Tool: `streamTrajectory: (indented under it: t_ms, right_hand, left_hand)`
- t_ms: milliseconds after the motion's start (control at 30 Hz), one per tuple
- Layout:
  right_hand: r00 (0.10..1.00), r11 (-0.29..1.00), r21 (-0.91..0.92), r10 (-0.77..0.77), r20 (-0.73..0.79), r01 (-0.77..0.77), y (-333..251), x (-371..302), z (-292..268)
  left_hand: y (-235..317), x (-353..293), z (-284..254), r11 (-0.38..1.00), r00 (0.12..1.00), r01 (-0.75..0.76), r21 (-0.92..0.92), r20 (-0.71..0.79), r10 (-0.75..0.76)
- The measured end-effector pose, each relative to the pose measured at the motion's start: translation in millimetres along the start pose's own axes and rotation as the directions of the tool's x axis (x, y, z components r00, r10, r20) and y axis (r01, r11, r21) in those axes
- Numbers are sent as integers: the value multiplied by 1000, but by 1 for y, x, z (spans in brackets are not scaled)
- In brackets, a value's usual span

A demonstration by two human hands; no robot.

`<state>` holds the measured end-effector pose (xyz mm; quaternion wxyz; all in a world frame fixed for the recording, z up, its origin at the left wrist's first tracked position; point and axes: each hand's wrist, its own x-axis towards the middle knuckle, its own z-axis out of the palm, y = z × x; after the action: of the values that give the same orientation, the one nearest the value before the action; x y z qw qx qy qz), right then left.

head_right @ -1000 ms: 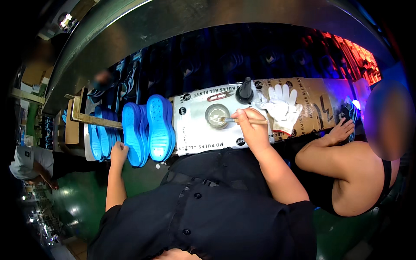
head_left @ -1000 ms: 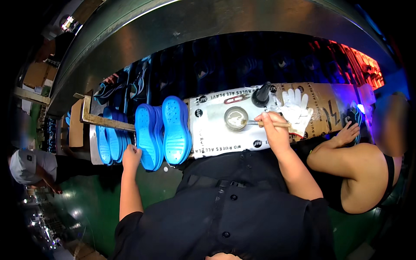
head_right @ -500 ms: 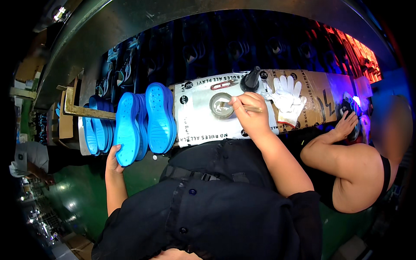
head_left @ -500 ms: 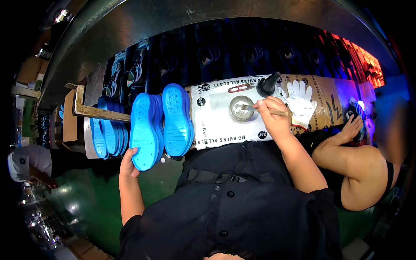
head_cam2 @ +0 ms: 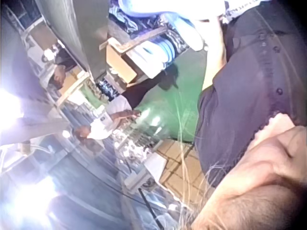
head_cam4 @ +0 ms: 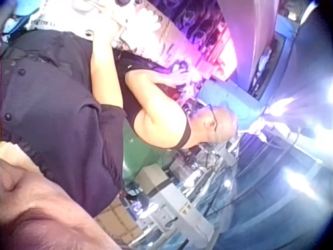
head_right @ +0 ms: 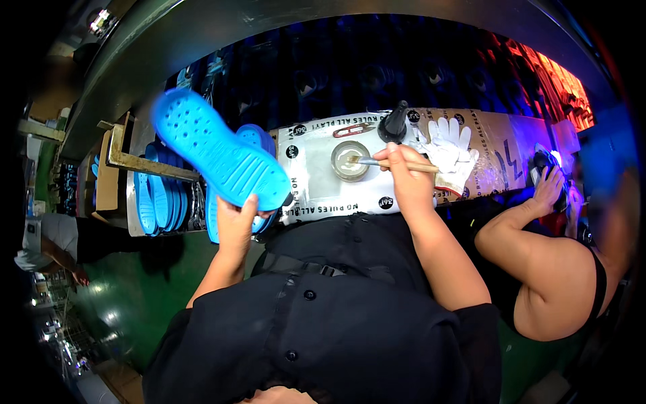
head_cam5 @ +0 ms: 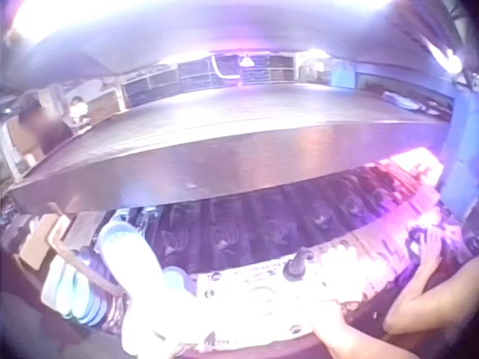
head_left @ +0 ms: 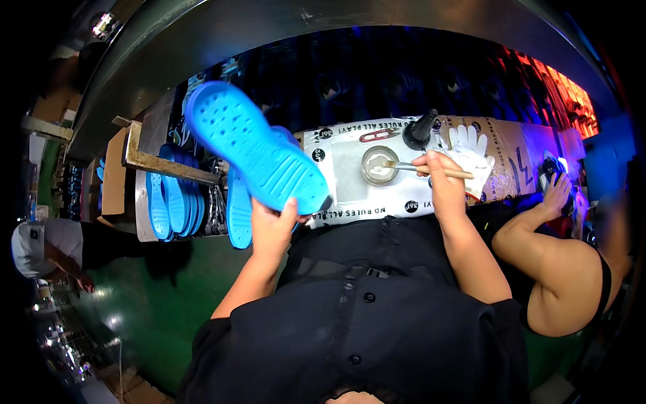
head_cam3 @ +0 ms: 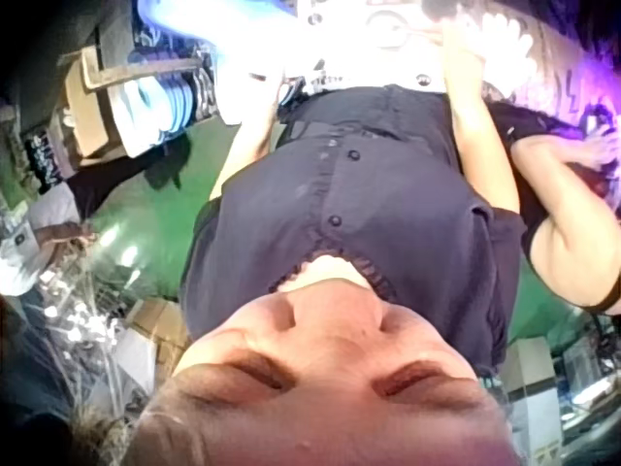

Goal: The person applies adhesive to the inner surface of blue shoe soles using a brush, then places the soles onto a conveyor belt.

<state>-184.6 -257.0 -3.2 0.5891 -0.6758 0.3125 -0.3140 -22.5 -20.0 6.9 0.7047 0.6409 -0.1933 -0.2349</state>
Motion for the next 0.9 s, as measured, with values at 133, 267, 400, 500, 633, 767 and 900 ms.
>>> streamTrajectory:
  t_ms: [133,267,400,500,633,767,900]
  right_hand:
    - [996,989,128,-82,38,76,-38,-13,4]
    - [846,861,-43,-486,221,506,-64,-15,16]
    - [720,711,-186,-590,366,678,-72,-16,27]
    - [714,694,-201,-614,337,691,-64,-17,32]
    - [739,690,-274,-581,341,670,-67,-18,26]
    - [787,746,-268,-527,321,609,-70,-16,24]
    - [711,666,-271,-583,393,695,-68,-17,31]
  left_hand:
    - [-5,10,15,957,987,-157,244,-6,164]
    - [16,8,36,927,955,-291,236,9,298]
    - [11,9,37,885,932,-359,295,71,354]
    - [8,10,38,843,891,-452,291,113,439]
    - [2,14,32,742,822,-566,359,174,543]
    - [-2,12,32,749,828,-554,362,152,539]
    - [3,11,34,758,837,-541,365,146,527]
